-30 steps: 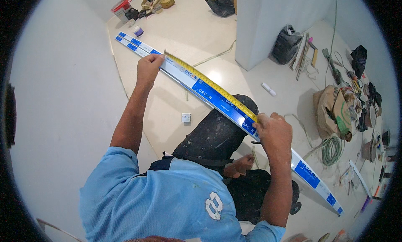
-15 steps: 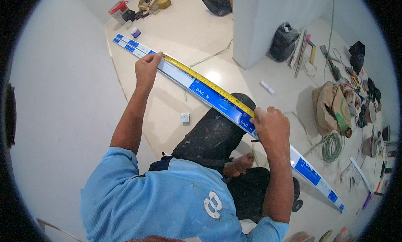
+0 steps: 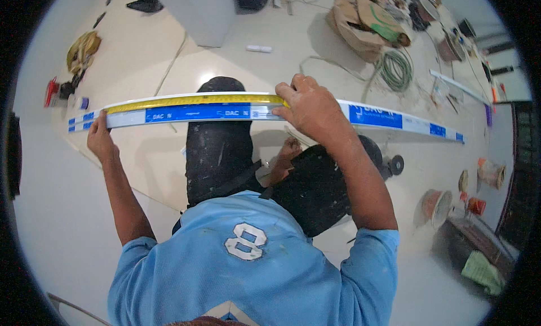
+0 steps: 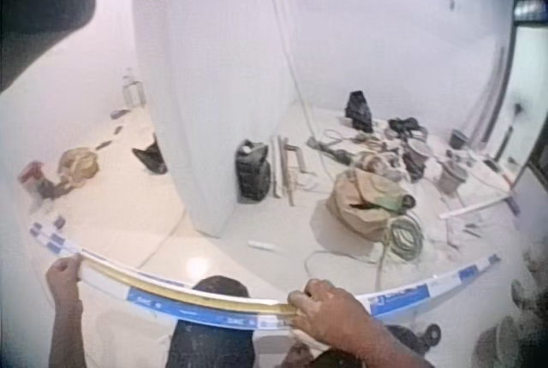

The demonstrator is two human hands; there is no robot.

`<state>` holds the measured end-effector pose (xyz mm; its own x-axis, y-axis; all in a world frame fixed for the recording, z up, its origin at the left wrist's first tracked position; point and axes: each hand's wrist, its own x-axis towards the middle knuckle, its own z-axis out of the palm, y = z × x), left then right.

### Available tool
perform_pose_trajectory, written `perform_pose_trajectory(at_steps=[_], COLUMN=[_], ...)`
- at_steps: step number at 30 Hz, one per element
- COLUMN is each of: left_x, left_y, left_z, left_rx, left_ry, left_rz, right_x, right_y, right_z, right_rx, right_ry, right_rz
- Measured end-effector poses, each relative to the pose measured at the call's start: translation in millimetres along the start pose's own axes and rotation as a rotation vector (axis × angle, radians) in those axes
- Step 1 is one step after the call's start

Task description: The person measures and marks aluminum profiles using a ruler and marker, then cuts them with an angle grinder. The person repeats this process for multiple pieces, measuring, marking, and cutting each one.

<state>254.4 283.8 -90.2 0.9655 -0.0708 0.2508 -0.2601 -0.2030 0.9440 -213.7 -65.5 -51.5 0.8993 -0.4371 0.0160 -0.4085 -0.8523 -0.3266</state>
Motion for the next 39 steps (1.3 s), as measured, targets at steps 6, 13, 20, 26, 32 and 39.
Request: perform_pose_trajectory(at_steps=[6,13,20,26,32,39], left_x=[-1.0,21.1,-71.6,-224.1,-219.7,-168.7], left_y=[0.3,0.5,121.3,193.0,177.3,195.2], left_z=[2.0,-13.0,74.3,187.7,217.5,169.1], left_rx=[-0.02,0.253,0.813,0.756,0.788,0.903], left_ry=[-0.018,-0.107,-0.387,-1.23,-1.383,-1.243], left_rz=[0.031,0.116,1.07,1.011,0.952,0.862], right_x=[-51.8,-76.6,-79.1,-82.5,-81.9,-71.0], right_y=[71.4,98.3,93.0,97.6,93.6,57.0], right_z=[16.3,28.6,37.8,37.8,39.2,26.5], right_rx=[-0.028,-0.028,-0.084,-0.107,-0.048,-0.036], right_ry=[0.218,0.353,0.396,0.409,0.451,0.44], right_rz=[0.083,0.138,0.167,0.144,0.141,0.159])
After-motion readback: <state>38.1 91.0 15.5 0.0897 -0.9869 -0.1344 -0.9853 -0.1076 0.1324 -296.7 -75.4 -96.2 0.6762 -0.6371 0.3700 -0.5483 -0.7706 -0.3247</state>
